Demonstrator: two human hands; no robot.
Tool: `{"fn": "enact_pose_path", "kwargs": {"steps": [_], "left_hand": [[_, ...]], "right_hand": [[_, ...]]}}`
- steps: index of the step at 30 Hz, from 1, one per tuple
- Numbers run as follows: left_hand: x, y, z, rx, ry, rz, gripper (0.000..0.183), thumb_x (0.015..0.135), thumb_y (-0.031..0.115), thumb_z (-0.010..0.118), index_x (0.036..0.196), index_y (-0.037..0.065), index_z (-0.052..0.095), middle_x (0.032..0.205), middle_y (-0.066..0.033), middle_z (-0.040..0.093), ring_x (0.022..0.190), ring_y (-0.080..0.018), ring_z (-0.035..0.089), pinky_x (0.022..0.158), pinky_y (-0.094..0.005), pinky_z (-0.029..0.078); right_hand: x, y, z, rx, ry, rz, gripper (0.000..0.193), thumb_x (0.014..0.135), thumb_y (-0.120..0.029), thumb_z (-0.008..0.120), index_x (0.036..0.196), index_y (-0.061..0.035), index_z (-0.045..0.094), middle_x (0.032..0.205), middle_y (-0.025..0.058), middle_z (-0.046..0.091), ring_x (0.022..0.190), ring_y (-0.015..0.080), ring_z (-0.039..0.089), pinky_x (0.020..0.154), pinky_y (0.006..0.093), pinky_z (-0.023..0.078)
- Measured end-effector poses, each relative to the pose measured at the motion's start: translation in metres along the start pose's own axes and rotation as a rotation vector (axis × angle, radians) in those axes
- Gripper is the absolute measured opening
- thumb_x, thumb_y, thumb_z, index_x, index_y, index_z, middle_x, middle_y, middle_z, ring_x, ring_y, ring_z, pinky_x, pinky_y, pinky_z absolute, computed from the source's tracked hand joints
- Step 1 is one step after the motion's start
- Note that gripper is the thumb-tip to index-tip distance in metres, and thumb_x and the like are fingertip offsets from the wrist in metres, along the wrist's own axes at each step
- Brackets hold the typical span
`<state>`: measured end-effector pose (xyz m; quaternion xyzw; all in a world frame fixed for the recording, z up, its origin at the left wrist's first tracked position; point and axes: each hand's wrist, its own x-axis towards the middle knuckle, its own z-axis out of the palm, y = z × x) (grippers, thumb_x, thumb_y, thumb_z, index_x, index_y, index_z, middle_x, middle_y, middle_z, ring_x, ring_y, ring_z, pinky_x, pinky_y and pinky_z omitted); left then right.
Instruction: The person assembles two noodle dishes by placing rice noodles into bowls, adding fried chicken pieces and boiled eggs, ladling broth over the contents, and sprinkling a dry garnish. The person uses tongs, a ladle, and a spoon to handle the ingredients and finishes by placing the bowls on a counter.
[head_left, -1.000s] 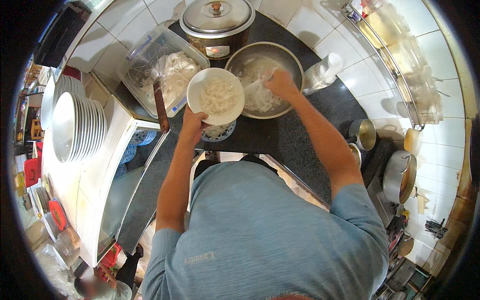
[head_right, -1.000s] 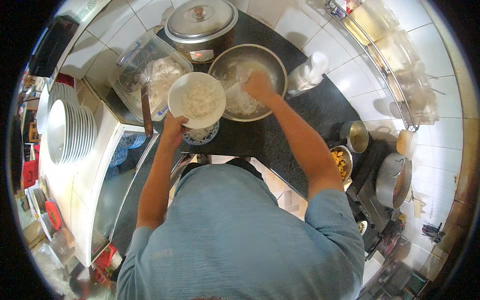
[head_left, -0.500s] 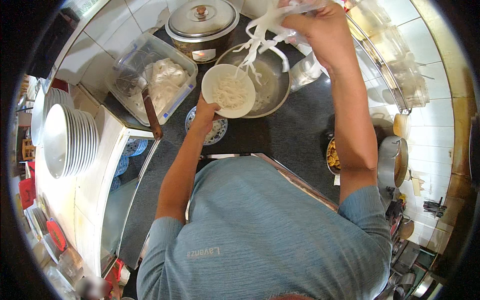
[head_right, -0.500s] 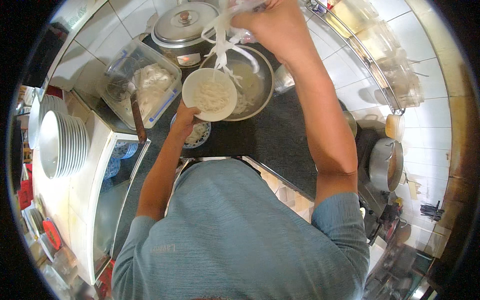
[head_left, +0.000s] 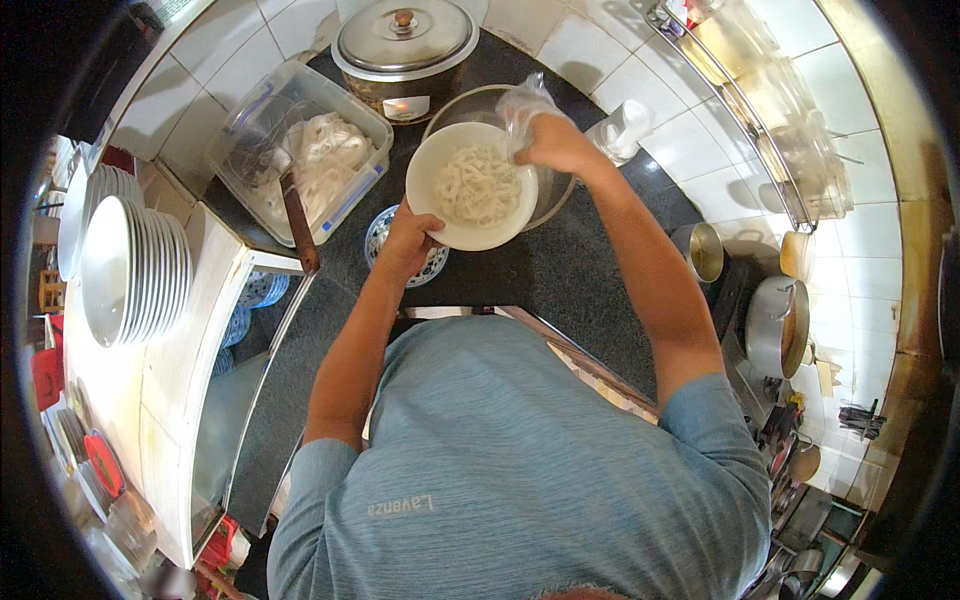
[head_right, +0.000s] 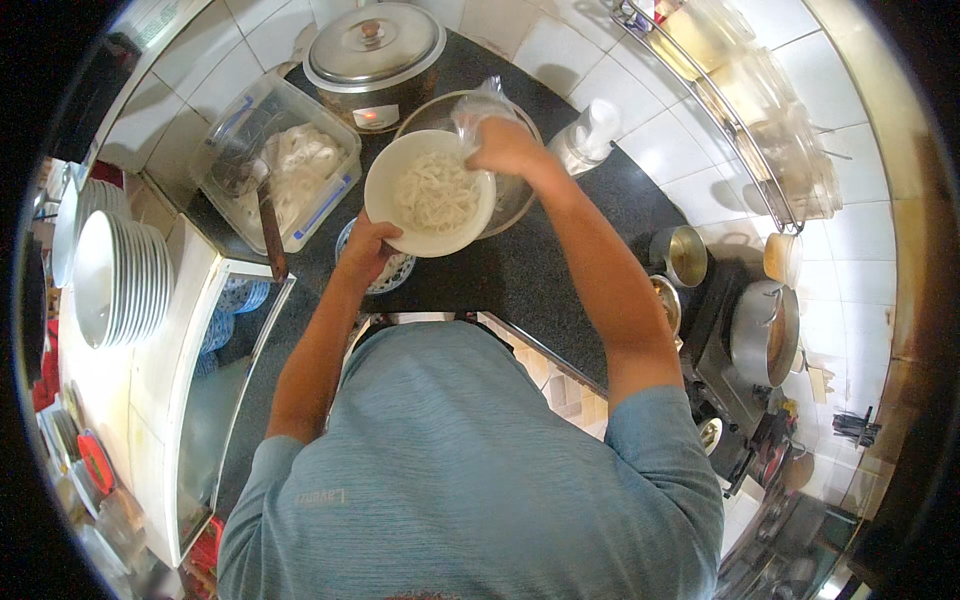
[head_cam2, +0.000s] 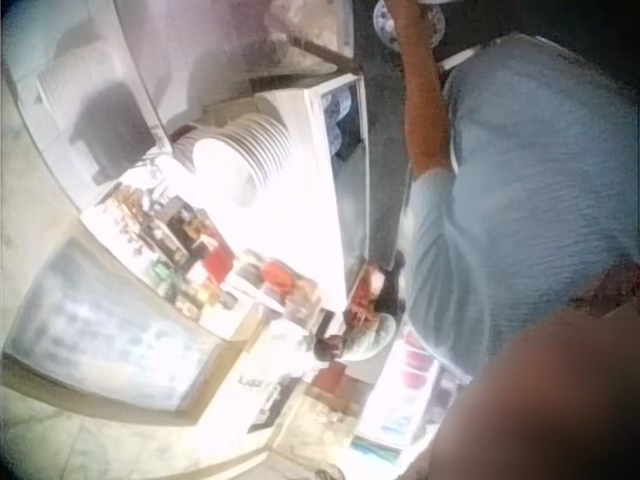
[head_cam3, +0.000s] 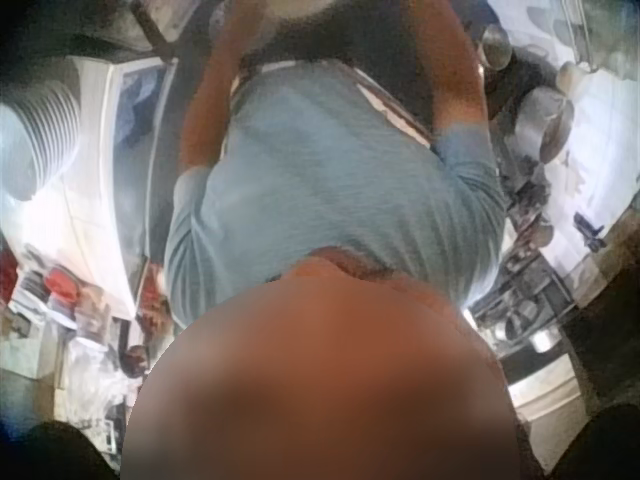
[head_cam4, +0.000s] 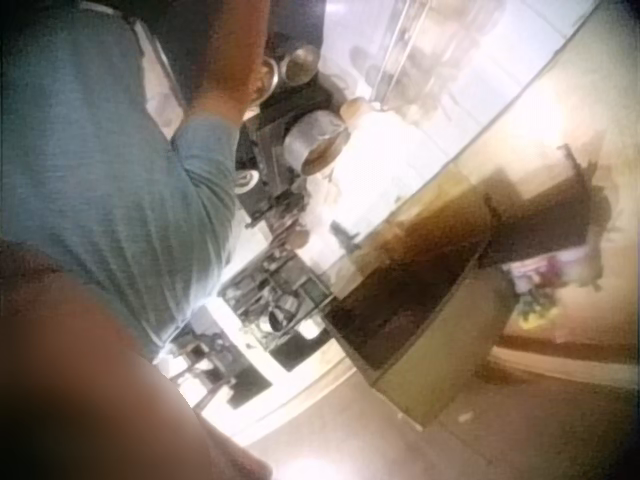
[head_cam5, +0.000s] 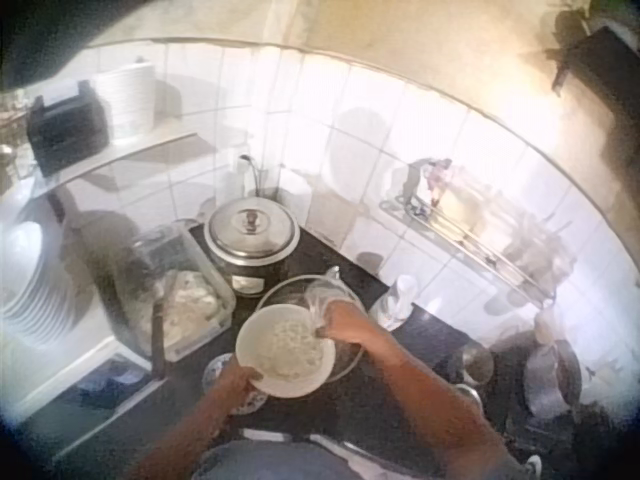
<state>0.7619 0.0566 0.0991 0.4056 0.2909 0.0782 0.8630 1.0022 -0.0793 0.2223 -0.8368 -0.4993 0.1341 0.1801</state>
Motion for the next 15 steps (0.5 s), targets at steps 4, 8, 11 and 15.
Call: {"fn": "enact_pose_path", "kwargs": {"steps": [4, 8, 11, 15], "left_hand": [[-0.001, -0.004, -0.002, -0.078, -0.014, 0.01, 0.075, 0.072, -0.01, 0.057, 0.144, 0.004, 0.041, 0.122, -0.017, 0.065, 0.091, -0.0289, 0.074, 0.056, -0.0352, 0.064], [-0.004, -0.015, -0.006, -0.186, 0.009, -0.023, 0.072, 0.073, -0.009, 0.057, 0.143, 0.003, 0.041, 0.123, -0.0182, 0.065, 0.092, -0.0304, 0.074, 0.059, -0.038, 0.065], [-0.004, -0.023, -0.009, -0.262, -0.007, -0.032, 0.072, 0.074, -0.009, 0.056, 0.143, 0.002, 0.041, 0.125, -0.0189, 0.065, 0.094, -0.0312, 0.074, 0.062, -0.0399, 0.067], [-0.002, -0.029, -0.009, -0.257, 0.017, -0.023, 0.072, 0.074, -0.01, 0.055, 0.144, 0.002, 0.041, 0.126, -0.0193, 0.064, 0.095, -0.0314, 0.074, 0.064, -0.0415, 0.067]], "right_hand": [[0.001, 0.032, 0.038, -0.199, -0.121, 0.087, 0.035, 0.075, -0.025, 0.074, 0.097, 0.0023, 0.074, 0.099, 0.0265, 0.072, 0.096, 0.0416, 0.07, 0.089, 0.0476, 0.055], [-0.002, 0.026, 0.034, -0.241, -0.002, 0.13, 0.028, 0.08, -0.024, 0.07, 0.085, 0.0038, 0.073, 0.092, 0.0266, 0.072, 0.089, 0.0432, 0.071, 0.084, 0.05, 0.056], [-0.008, 0.004, 0.003, -0.189, 0.139, 0.067, 0.028, 0.084, -0.024, 0.067, 0.084, 0.0036, 0.073, 0.089, 0.0265, 0.071, 0.085, 0.0426, 0.071, 0.08, 0.0502, 0.055], [-0.015, -0.016, -0.045, 0.157, 0.17, 0.016, 0.03, 0.085, -0.026, 0.068, 0.084, 0.0044, 0.072, 0.084, 0.0259, 0.07, 0.082, 0.0423, 0.07, 0.076, 0.049, 0.055]]}}
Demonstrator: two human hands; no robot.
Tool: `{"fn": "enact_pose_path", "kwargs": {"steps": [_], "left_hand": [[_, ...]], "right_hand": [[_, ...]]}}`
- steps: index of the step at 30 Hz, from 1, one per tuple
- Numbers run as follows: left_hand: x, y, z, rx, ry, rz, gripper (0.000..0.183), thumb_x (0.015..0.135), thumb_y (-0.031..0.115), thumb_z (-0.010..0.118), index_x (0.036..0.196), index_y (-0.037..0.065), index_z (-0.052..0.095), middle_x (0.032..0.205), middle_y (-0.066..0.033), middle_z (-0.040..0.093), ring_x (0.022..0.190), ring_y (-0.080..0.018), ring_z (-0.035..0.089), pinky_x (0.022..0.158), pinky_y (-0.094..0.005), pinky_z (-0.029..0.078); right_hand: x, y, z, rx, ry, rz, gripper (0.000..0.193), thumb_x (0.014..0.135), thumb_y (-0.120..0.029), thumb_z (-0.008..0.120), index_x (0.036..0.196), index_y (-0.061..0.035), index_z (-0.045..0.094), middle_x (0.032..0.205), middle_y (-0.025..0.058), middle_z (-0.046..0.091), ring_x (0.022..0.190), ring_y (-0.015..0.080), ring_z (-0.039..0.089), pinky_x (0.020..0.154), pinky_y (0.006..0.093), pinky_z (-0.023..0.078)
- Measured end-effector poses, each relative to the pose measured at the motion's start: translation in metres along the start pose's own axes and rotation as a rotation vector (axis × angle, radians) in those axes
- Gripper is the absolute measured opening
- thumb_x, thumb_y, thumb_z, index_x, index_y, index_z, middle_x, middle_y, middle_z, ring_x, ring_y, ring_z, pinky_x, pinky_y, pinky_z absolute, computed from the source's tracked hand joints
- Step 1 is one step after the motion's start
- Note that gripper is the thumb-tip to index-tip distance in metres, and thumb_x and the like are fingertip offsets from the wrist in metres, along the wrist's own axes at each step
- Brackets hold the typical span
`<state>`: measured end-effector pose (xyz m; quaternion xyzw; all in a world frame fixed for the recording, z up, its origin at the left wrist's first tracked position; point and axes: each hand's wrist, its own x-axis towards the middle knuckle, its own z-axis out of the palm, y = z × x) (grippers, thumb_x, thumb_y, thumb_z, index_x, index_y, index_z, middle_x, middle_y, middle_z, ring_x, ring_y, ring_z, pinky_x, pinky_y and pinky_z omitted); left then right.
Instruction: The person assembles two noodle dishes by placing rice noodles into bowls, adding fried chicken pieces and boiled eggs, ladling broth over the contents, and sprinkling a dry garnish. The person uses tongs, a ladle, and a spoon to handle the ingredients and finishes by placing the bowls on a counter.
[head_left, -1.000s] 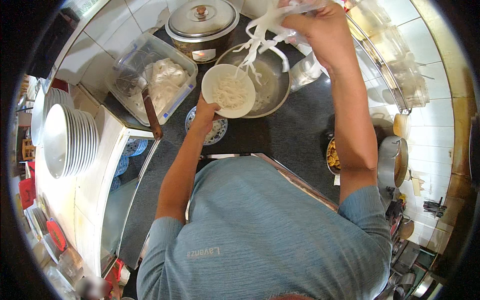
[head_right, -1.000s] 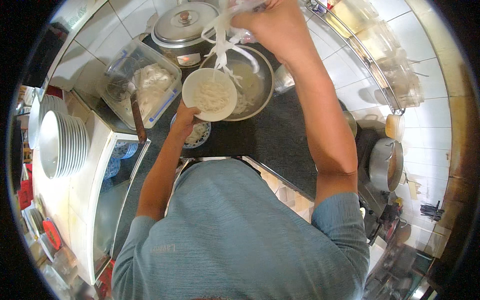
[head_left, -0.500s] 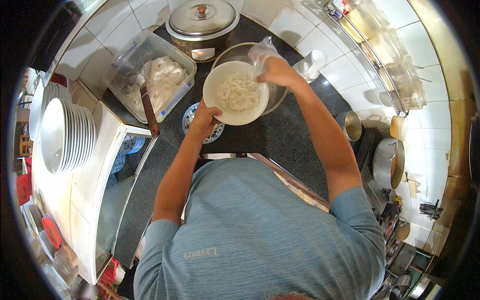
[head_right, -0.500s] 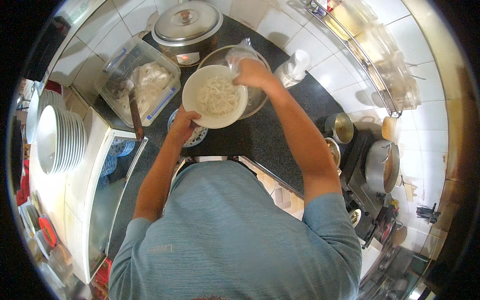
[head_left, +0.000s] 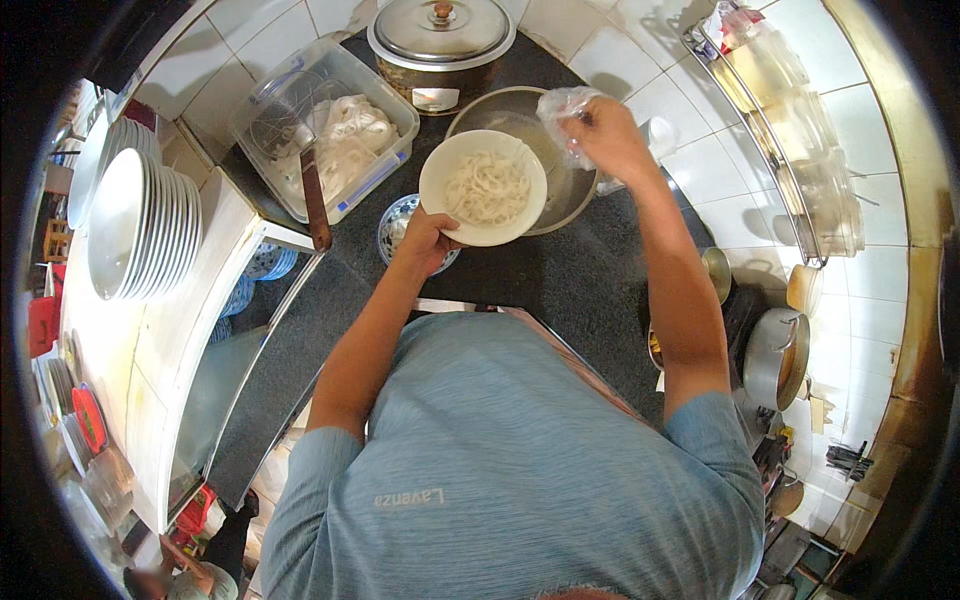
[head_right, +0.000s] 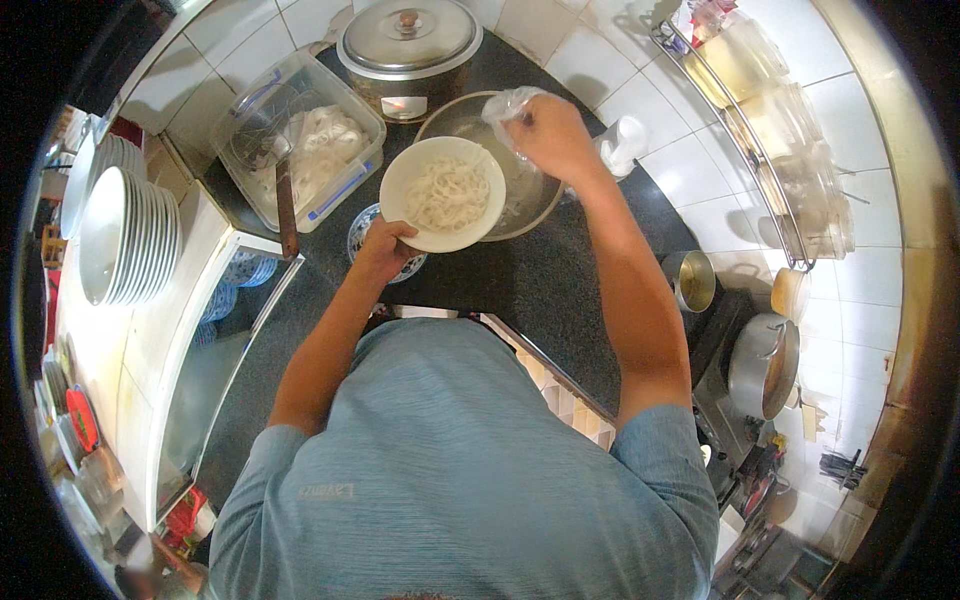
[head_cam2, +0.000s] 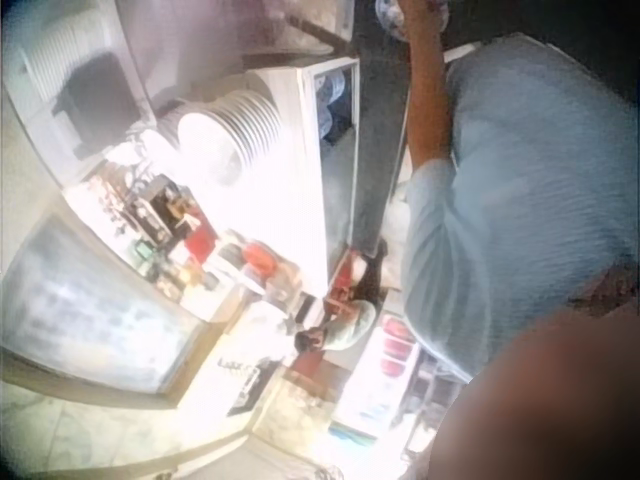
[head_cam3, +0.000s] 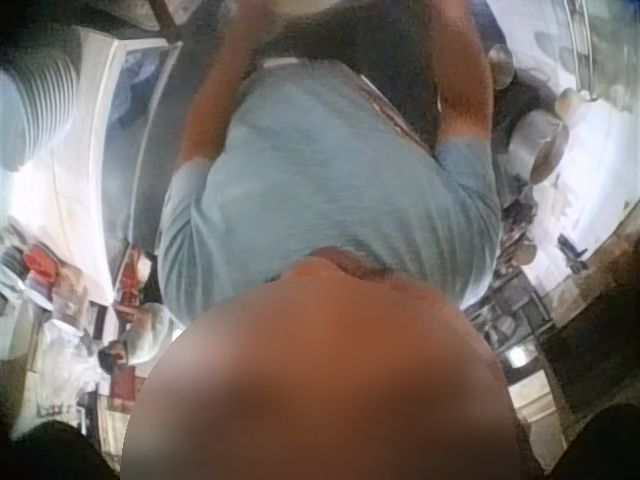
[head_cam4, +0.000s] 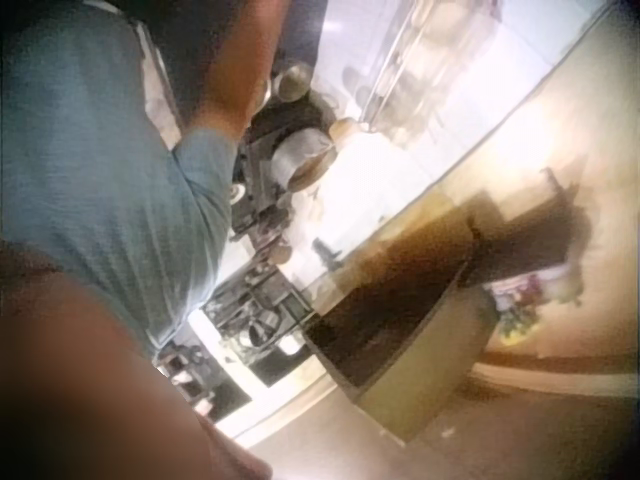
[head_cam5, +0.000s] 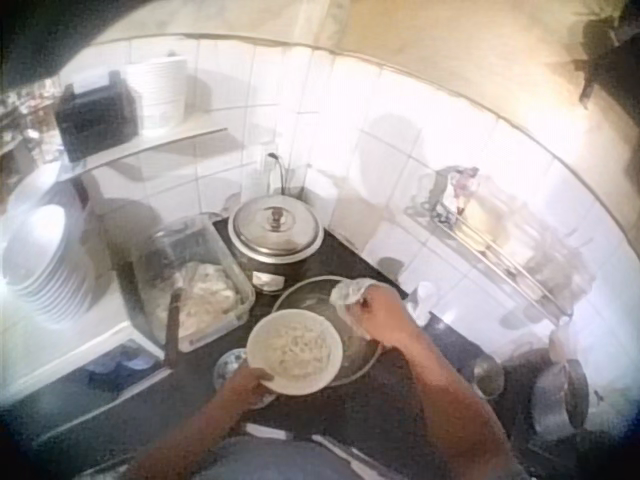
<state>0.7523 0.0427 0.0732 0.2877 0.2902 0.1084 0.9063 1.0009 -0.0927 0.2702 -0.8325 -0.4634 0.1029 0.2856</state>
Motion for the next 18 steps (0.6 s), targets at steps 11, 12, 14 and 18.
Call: {"fn": "enact_pose_path", "kwargs": {"steps": [11, 12, 14, 18], "left_hand": [[-0.011, 0.015, 0.011, 0.197, 0.0, 0.015, 0.076, 0.068, -0.009, 0.056, 0.143, 0.0, 0.044, 0.133, -0.0185, 0.061, 0.116, -0.0327, 0.067, 0.086, -0.0433, 0.063], [-0.013, 0.015, 0.01, 0.199, 0.007, 0.023, 0.076, 0.068, -0.009, 0.056, 0.143, 0.0, 0.044, 0.133, -0.0185, 0.061, 0.115, -0.0328, 0.067, 0.086, -0.0433, 0.064], [-0.016, 0.014, 0.009, 0.172, -0.003, 0.027, 0.076, 0.068, -0.009, 0.056, 0.142, 0.0, 0.045, 0.132, -0.0185, 0.061, 0.114, -0.0329, 0.068, 0.085, -0.0437, 0.064], [-0.015, 0.009, 0.007, 0.087, 0.002, 0.044, 0.072, 0.07, -0.011, 0.055, 0.141, -0.001, 0.045, 0.126, -0.0191, 0.064, 0.101, -0.0313, 0.073, 0.071, -0.0407, 0.067]], "right_hand": [[0.001, 0.05, 0.09, -0.429, -0.153, 0.059, 0.028, 0.08, -0.024, 0.071, 0.089, 0.002, 0.072, 0.093, 0.0249, 0.071, 0.093, 0.0424, 0.069, 0.086, 0.0518, 0.054], [0.001, 0.051, 0.089, -0.422, -0.134, 0.043, 0.026, 0.081, -0.024, 0.07, 0.087, 0.0019, 0.072, 0.093, 0.0253, 0.071, 0.092, 0.0426, 0.069, 0.086, 0.0521, 0.054], [0.002, 0.046, 0.078, -0.408, -0.04, 0.007, 0.025, 0.083, -0.023, 0.068, 0.085, 0.0017, 0.071, 0.091, 0.0258, 0.07, 0.09, 0.0432, 0.069, 0.084, 0.0525, 0.054], [0.007, 0.011, 0.039, -0.299, 0.16, -0.111, 0.021, 0.086, -0.019, 0.067, 0.085, 0.0015, 0.07, 0.085, 0.0259, 0.068, 0.083, 0.0448, 0.068, 0.076, 0.0526, 0.053]]}}
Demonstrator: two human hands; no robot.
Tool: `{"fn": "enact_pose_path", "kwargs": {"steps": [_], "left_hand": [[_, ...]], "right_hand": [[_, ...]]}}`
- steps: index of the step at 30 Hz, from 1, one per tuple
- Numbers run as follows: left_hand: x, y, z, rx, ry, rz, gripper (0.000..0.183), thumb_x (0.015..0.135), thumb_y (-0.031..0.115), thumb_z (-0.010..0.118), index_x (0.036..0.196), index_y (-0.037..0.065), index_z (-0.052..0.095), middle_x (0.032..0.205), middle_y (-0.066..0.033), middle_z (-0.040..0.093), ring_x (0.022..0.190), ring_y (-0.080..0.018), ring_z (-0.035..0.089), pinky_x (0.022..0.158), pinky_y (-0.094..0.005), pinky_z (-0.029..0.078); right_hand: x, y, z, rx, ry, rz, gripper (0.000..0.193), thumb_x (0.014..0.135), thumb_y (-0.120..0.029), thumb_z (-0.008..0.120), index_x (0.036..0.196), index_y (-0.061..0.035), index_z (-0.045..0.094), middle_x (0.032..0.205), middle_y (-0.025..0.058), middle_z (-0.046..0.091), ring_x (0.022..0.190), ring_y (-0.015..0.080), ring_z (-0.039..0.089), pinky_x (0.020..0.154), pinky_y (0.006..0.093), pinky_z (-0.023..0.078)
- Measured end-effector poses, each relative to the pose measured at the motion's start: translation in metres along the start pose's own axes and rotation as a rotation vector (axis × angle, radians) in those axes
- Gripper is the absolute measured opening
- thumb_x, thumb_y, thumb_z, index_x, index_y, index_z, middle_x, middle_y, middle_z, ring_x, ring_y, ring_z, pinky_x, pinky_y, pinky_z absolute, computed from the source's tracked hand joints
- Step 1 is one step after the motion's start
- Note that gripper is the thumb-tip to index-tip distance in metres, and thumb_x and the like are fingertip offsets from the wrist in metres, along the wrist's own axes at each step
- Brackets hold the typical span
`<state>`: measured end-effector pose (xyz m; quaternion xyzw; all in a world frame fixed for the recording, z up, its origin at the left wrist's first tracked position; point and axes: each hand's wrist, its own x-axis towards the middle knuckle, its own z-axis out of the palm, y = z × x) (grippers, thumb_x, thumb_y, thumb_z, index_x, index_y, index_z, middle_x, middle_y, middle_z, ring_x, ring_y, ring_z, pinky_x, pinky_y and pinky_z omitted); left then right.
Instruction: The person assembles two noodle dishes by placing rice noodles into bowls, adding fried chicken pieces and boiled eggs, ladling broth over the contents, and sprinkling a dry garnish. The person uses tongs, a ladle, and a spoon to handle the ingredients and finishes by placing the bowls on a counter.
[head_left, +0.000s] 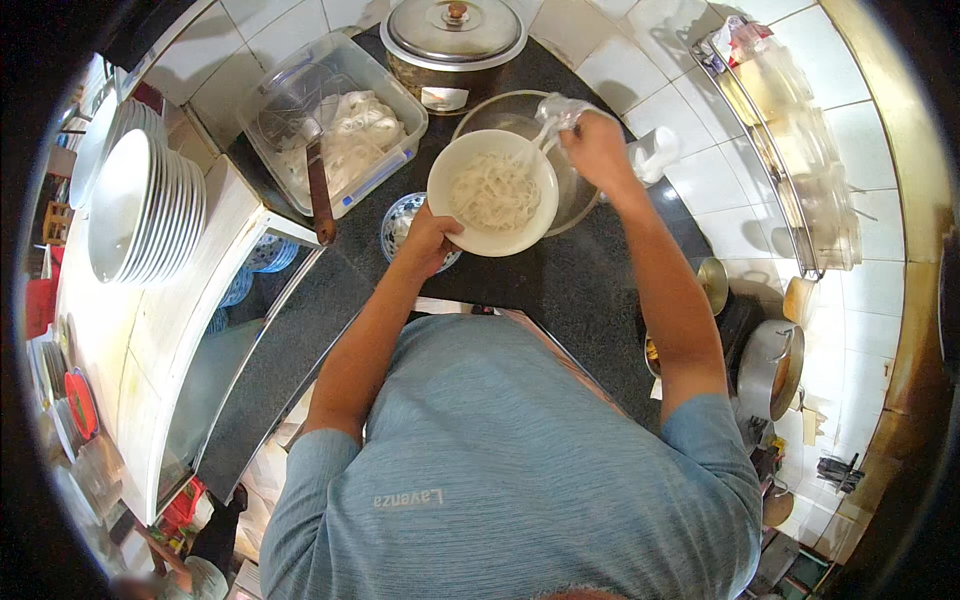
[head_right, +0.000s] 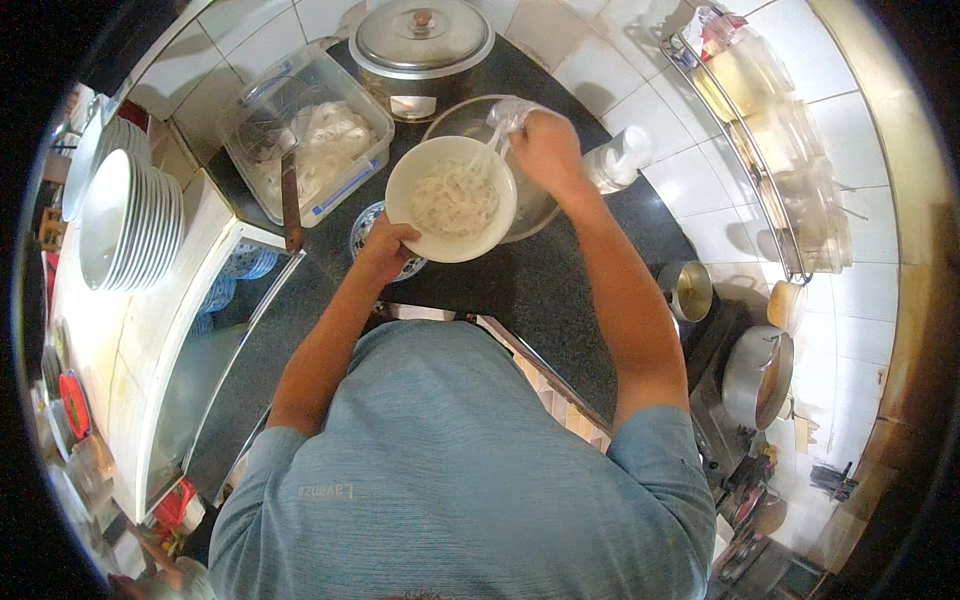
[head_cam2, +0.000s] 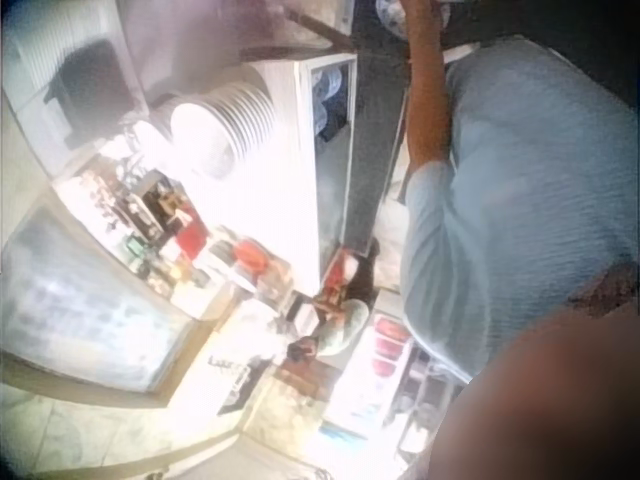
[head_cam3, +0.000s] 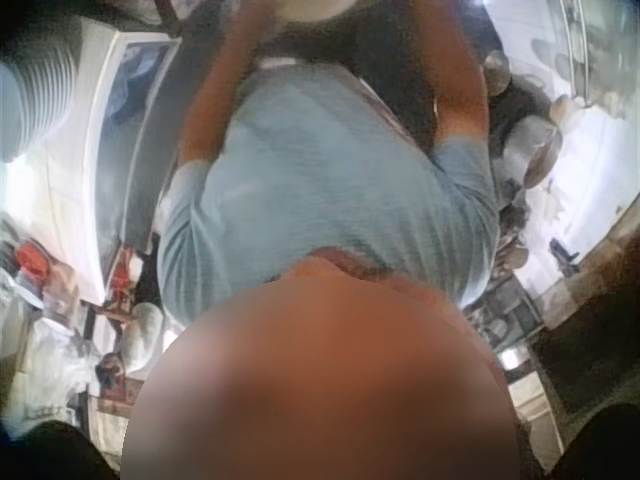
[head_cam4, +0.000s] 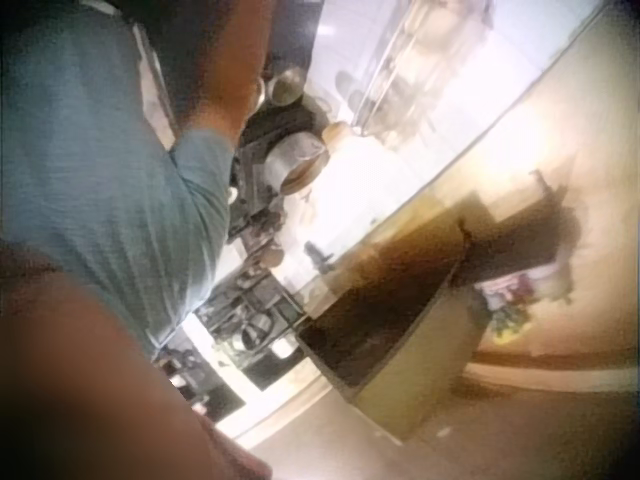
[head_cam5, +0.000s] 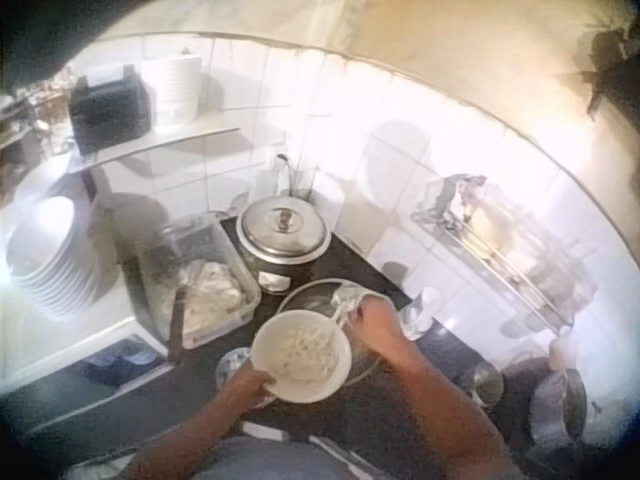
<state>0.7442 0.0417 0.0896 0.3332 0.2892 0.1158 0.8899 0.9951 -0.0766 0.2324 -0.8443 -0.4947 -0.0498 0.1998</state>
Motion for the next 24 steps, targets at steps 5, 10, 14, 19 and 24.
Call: {"fn": "enact_pose_path", "kwargs": {"steps": [5, 10, 14, 19, 24], "left_hand": [[0.008, -0.002, 0.002, 0.028, 0.004, -0.006, 0.075, 0.071, -0.01, 0.055, 0.144, 0.0, 0.04, 0.128, -0.0215, 0.062, 0.097, -0.0326, 0.074, 0.067, -0.0418, 0.068], [0.011, -0.002, 0.007, 0.067, 0.039, -0.018, 0.08, 0.071, -0.008, 0.055, 0.148, 0.002, 0.036, 0.132, -0.0208, 0.06, 0.103, -0.0347, 0.073, 0.071, -0.0448, 0.068], [-0.001, 0.004, 0.002, 0.03, 0.053, 0.014, 0.079, 0.072, -0.008, 0.056, 0.148, 0.003, 0.038, 0.132, -0.0199, 0.06, 0.106, -0.0348, 0.071, 0.074, -0.0471, 0.067], [-0.03, 0.002, -0.016, 0.001, 0.062, -0.045, 0.077, 0.071, -0.008, 0.058, 0.146, 0.002, 0.042, 0.132, -0.0191, 0.061, 0.11, -0.0359, 0.069, 0.085, -0.0471, 0.064], [-0.075, -0.02, -0.054, -0.102, 0.18, -0.007, 0.079, 0.069, -0.01, 0.058, 0.145, 0.001, 0.042, 0.129, -0.0153, 0.063, 0.113, -0.0323, 0.068, 0.088, -0.0447, 0.063]], "right_hand": [[0.005, -0.05, -0.062, 0.173, 0.033, 0.035, 0.022, 0.09, -0.011, 0.07, 0.109, -0.0001, 0.074, 0.088, 0.0178, 0.073, 0.078, 0.0248, 0.071, 0.071, 0.0359, 0.054], [-0.003, -0.077, -0.081, 0.307, 0.054, -0.002, 0.024, 0.091, -0.01, 0.068, 0.113, -0.0032, 0.075, 0.092, 0.0176, 0.075, 0.08, 0.0233, 0.072, 0.073, 0.0346, 0.055], [-0.004, -0.063, -0.047, 0.085, -0.114, -0.123, 0.027, 0.089, -0.013, 0.068, 0.113, -0.004, 0.075, 0.096, 0.0224, 0.073, 0.084, 0.0333, 0.072, 0.076, 0.0401, 0.056], [-0.027, -0.074, 0.042, 0.036, -0.51, -0.067, 0.028, 0.086, -0.023, 0.069, 0.094, 0.0037, 0.072, 0.101, 0.0279, 0.07, 0.096, 0.0448, 0.068, 0.088, 0.0511, 0.053], [-0.058, -0.102, 0.055, 0.407, -0.268, -0.151, 0.05, 0.088, -0.023, 0.07, 0.13, 0.0015, 0.061, 0.119, 0.0308, 0.066, 0.114, 0.0453, 0.062, 0.101, 0.0492, 0.047]]}}
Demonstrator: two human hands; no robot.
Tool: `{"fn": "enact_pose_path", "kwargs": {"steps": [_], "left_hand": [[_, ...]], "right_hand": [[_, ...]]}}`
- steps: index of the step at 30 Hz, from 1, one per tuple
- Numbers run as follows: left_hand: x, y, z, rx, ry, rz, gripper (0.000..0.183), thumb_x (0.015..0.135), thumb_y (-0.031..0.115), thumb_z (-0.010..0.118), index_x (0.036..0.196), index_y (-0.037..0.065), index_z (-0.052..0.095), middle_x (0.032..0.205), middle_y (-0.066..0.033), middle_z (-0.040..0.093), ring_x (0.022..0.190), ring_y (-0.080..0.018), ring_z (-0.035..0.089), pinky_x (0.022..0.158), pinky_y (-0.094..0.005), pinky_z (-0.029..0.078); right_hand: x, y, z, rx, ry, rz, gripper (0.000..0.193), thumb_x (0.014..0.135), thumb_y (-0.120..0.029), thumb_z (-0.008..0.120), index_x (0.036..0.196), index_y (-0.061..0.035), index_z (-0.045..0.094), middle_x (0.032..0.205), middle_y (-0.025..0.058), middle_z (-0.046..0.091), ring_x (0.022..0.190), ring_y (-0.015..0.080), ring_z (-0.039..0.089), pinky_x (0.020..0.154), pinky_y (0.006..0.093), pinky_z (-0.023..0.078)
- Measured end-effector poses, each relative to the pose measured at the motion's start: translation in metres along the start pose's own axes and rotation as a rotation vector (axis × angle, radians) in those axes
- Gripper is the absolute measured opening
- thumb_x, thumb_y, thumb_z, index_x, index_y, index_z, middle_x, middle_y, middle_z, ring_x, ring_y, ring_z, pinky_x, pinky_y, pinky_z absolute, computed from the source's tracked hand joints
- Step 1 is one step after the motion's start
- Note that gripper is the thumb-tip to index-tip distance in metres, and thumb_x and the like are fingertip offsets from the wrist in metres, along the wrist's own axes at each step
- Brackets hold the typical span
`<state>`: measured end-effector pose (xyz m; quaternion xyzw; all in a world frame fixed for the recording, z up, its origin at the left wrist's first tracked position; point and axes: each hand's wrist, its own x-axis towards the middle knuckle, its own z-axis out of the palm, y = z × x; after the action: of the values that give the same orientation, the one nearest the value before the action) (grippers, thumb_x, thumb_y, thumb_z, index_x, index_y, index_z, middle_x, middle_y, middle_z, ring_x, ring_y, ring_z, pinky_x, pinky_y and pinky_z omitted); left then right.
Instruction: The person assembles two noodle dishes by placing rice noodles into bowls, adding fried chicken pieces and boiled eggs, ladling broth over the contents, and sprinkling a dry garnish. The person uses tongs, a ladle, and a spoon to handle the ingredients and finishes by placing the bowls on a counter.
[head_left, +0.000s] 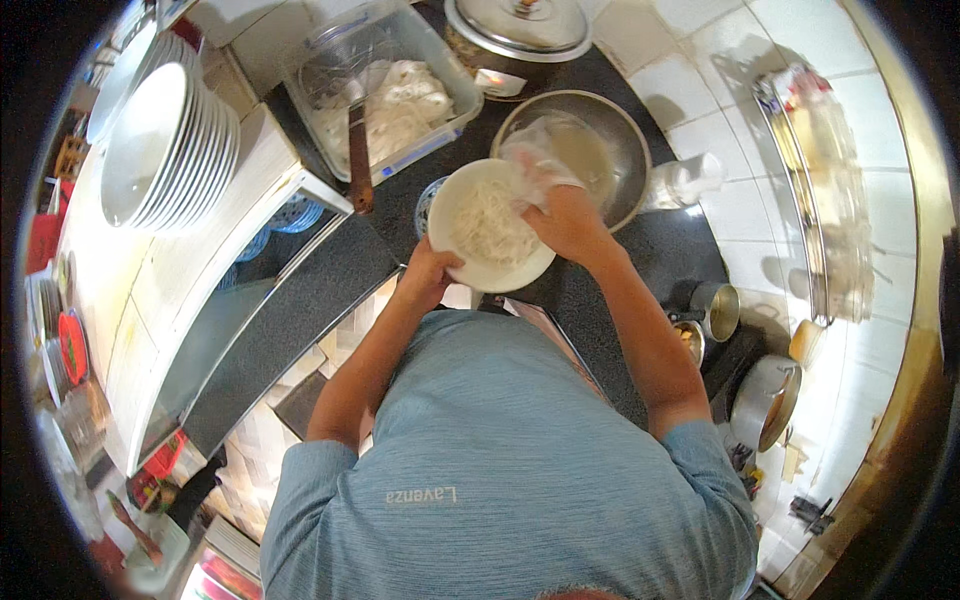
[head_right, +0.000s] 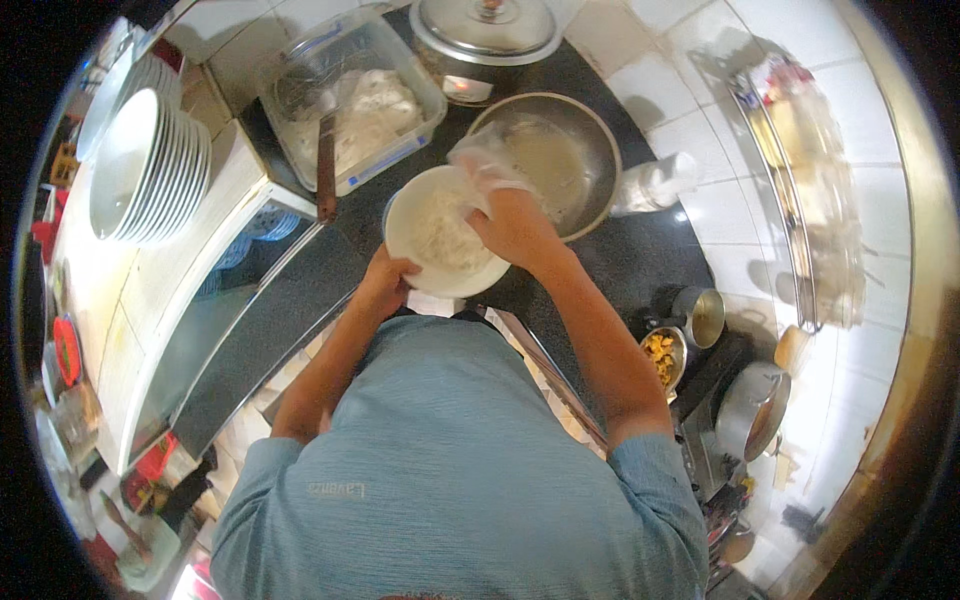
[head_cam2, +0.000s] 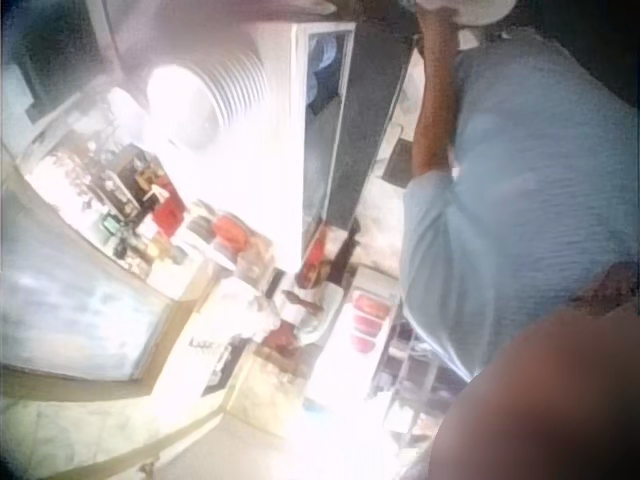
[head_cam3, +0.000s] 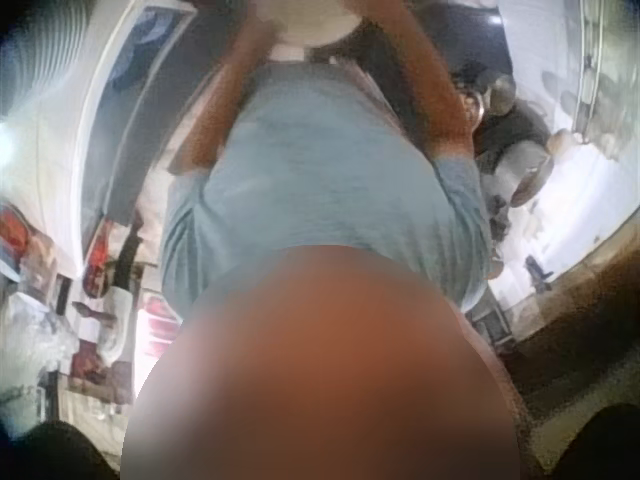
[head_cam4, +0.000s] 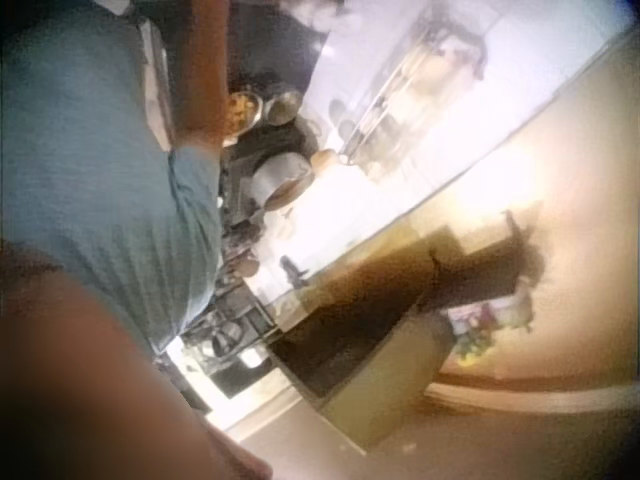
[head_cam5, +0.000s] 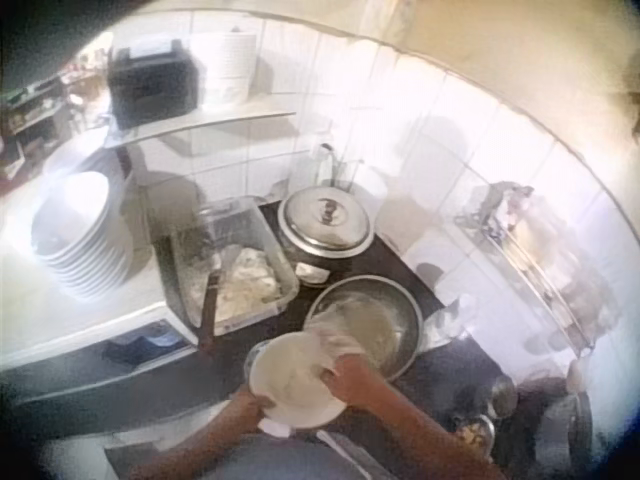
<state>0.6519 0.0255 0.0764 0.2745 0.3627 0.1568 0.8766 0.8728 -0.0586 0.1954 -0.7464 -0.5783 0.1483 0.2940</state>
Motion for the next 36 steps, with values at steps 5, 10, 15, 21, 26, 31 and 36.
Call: {"fn": "enact_pose_path", "kwargs": {"steps": [5, 10, 15, 21, 26, 31, 36], "left_hand": [[-0.071, -0.005, -0.089, -0.038, 0.271, 0.003, 0.079, 0.067, -0.009, 0.057, 0.144, -0.001, 0.044, 0.132, -0.0172, 0.062, 0.119, -0.0333, 0.065, 0.105, -0.0462, 0.053], [-0.126, 0.0, -0.168, -0.03, 0.419, -0.035, 0.082, 0.064, -0.007, 0.06, 0.144, 0.0, 0.046, 0.132, -0.0148, 0.062, 0.122, -0.0318, 0.062, 0.107, -0.0442, 0.05], [-0.13, 0.002, -0.194, -0.092, 0.423, -0.024, 0.08, 0.065, -0.005, 0.06, 0.144, 0.0, 0.046, 0.131, -0.0135, 0.062, 0.119, -0.0298, 0.064, 0.105, -0.0411, 0.052], [-0.103, -0.008, -0.195, -0.172, 0.344, 0.061, 0.076, 0.068, -0.008, 0.059, 0.142, 0.0, 0.046, 0.121, -0.0118, 0.066, 0.106, -0.0255, 0.069, 0.09, -0.0367, 0.058], [-0.101, -0.023, -0.193, -0.179, 0.353, 0.116, 0.07, 0.071, -0.008, 0.058, 0.14, 0.0, 0.047, 0.116, -0.0116, 0.068, 0.091, -0.0205, 0.069, 0.068, -0.0301, 0.055], [-0.11, -0.04, -0.17, -0.205, 0.392, 0.214, 0.064, 0.073, -0.008, 0.056, 0.137, 0.0, 0.049, 0.112, -0.0123, 0.069, 0.079, -0.0187, 0.069, 0.056, -0.0273, 0.051], [-0.134, -0.072, -0.134, -0.151, 0.468, 0.339, 0.072, 0.073, -0.005, 0.054, 0.144, -0.005, 0.042, 0.129, -0.0203, 0.062, 0.106, -0.0335, 0.07, 0.079, -0.0421, 0.064]], "right_hand": [[-0.008, 0.0, 0.043, -0.03, 0.043, 0.197, 0.051, 0.086, -0.019, 0.068, 0.133, -0.0005, 0.06, 0.118, 0.0286, 0.067, 0.11, 0.047, 0.064, 0.095, 0.0518, 0.05], [-0.004, 0.024, 0.17, -0.228, -0.443, 0.379, 0.029, 0.085, -0.018, 0.062, 0.105, 0.0003, 0.071, 0.111, 0.0273, 0.069, 0.097, 0.0456, 0.068, 0.087, 0.0531, 0.055], [0.0, 0.041, 0.21, -0.363, -0.262, 0.279, 0.028, 0.089, -0.019, 0.06, 0.104, 0.0022, 0.071, 0.1, 0.028, 0.071, 0.099, 0.0446, 0.069, 0.091, 0.0513, 0.054], [0.023, 0.051, 0.228, -0.605, -0.33, 0.195, 0.023, 0.088, -0.016, 0.059, 0.094, 0.0002, 0.075, 0.093, 0.025, 0.072, 0.091, 0.0429, 0.07, 0.082, 0.0518, 0.055], [0.022, 0.033, 0.156, -0.317, -0.168, 0.356, 0.024, 0.089, -0.022, 0.071, 0.098, -0.0002, 0.077, 0.095, 0.0194, 0.076, 0.091, 0.0371, 0.073, 0.081, 0.0451, 0.056], [0.015, 0.009, 0.083, 0.106, 0.123, 0.258, 0.025, 0.085, -0.013, 0.079, 0.104, 0.002, 0.076, 0.089, 0.0155, 0.077, 0.082, 0.0273, 0.074, 0.077, 0.0364, 0.056], [0.014, -0.002, 0.027, 0.493, 0.187, 0.127, 0.027, 0.083, -0.009, 0.081, 0.107, 0.0015, 0.075, 0.09, 0.012, 0.077, 0.079, 0.0194, 0.072, 0.073, 0.0325, 0.056]]}}
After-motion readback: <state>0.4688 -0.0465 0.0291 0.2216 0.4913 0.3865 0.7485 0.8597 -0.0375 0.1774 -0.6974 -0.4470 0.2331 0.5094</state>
